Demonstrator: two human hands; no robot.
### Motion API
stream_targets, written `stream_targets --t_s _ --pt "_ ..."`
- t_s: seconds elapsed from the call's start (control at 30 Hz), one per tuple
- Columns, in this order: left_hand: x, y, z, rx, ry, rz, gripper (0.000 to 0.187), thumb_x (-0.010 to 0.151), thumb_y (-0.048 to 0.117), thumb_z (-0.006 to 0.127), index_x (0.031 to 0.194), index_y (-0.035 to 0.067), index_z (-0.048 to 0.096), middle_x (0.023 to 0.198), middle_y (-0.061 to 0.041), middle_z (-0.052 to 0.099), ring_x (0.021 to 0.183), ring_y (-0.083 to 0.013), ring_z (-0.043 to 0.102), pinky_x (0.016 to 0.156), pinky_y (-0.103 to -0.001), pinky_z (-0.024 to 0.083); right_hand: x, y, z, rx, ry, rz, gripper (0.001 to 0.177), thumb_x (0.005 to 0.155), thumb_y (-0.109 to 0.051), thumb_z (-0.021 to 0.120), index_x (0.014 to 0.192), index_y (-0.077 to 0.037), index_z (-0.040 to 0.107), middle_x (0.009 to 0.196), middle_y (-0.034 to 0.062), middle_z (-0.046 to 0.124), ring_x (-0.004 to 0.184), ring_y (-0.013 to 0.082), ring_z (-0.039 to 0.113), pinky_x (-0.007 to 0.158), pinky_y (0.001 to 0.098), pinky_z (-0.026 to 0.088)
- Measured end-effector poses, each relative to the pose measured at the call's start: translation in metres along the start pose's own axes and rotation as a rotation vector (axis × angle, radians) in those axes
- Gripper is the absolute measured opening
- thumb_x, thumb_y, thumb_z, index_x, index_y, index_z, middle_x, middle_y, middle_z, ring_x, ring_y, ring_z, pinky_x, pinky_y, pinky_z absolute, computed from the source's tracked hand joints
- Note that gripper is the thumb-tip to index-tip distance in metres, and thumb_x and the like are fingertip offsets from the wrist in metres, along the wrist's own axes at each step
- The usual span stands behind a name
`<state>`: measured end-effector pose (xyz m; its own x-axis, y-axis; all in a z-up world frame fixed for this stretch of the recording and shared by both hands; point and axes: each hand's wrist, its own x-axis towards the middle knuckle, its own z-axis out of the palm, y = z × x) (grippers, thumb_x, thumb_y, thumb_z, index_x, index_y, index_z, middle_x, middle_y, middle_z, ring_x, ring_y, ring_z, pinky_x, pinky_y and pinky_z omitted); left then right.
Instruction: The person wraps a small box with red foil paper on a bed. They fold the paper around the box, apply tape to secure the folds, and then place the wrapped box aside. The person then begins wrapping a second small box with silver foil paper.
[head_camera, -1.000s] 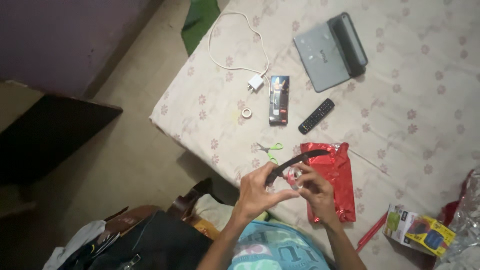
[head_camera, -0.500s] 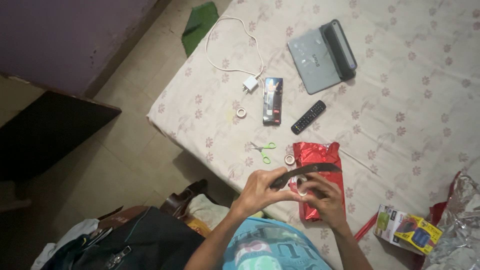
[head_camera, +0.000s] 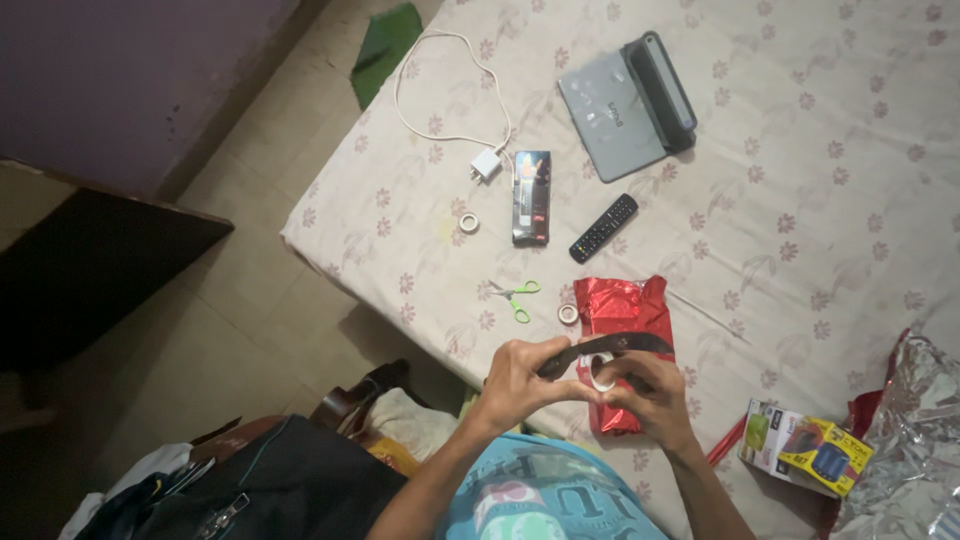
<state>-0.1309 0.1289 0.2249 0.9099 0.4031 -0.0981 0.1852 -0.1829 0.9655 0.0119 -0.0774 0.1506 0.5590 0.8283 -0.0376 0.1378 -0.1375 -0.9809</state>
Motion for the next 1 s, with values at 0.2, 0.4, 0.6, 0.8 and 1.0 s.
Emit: stream_targets --t_s 0.2,0.4,0.6,0.8,1.0 --pt "-0.001 -0.011 0.012 0.046 0.046 -0.08 0.051 0.073 0.045 0.09 0.075 0.002 0.063 0.053 -0.004 0.042 0.051 -0.0115 0.039 0.048 -0.033 0.036 0.002 -0.01 0.015 0.244 0.091 0.152 0.048 0.079 -0.01 0.08 0.124 0.0 0.068 0.09 0.0022 0.072 0.075 0.0074 0.062 0.068 0.0231 0.052" --pt "0.005 -0.005 0.009 0.152 0.086 -0.032 0.047 0.077 0.048 0.089 0.083 0.005 0.07 0.054 -0.003 0.047 0.048 -0.0126 0.042 0.048 -0.033 0.038 0.01 -0.003 0.015 0.199 0.111 0.174 0.031 0.08 -0.006 0.08 0.11 0.0 0.074 0.109 0.005 0.072 0.08 0.0081 0.06 0.068 0.0222 0.051" --pt "0.021 0.01 -0.014 0.041 -0.052 0.051 0.054 0.078 0.041 0.089 0.099 -0.001 0.062 0.065 -0.005 0.05 0.057 -0.0142 0.047 0.052 -0.033 0.041 0.016 0.011 0.011 0.208 0.053 0.002 0.014 0.081 -0.005 0.08 0.091 0.0 0.07 0.132 0.0112 0.068 0.109 0.0161 0.067 0.09 0.0293 0.056" --pt "0.019 0.009 -0.02 -0.002 -0.138 0.049 0.058 0.079 0.039 0.085 0.116 0.0 0.065 0.064 -0.005 0.048 0.057 -0.0153 0.046 0.054 -0.034 0.041 0.01 0.016 0.008 0.09 0.045 0.048 0.031 0.078 -0.007 0.082 0.106 0.0 0.073 0.111 0.009 0.072 0.088 0.0132 0.066 0.074 0.0266 0.054" --pt "0.019 -0.001 -0.017 0.007 -0.163 -0.029 0.047 0.08 0.043 0.084 0.101 0.003 0.069 0.061 -0.005 0.049 0.055 -0.0158 0.047 0.054 -0.035 0.042 0.005 0.022 0.013 0.201 0.062 0.094 0.051 0.079 -0.01 0.08 0.125 0.005 0.065 0.089 0.0001 0.073 0.072 0.0044 0.062 0.061 0.0206 0.052"
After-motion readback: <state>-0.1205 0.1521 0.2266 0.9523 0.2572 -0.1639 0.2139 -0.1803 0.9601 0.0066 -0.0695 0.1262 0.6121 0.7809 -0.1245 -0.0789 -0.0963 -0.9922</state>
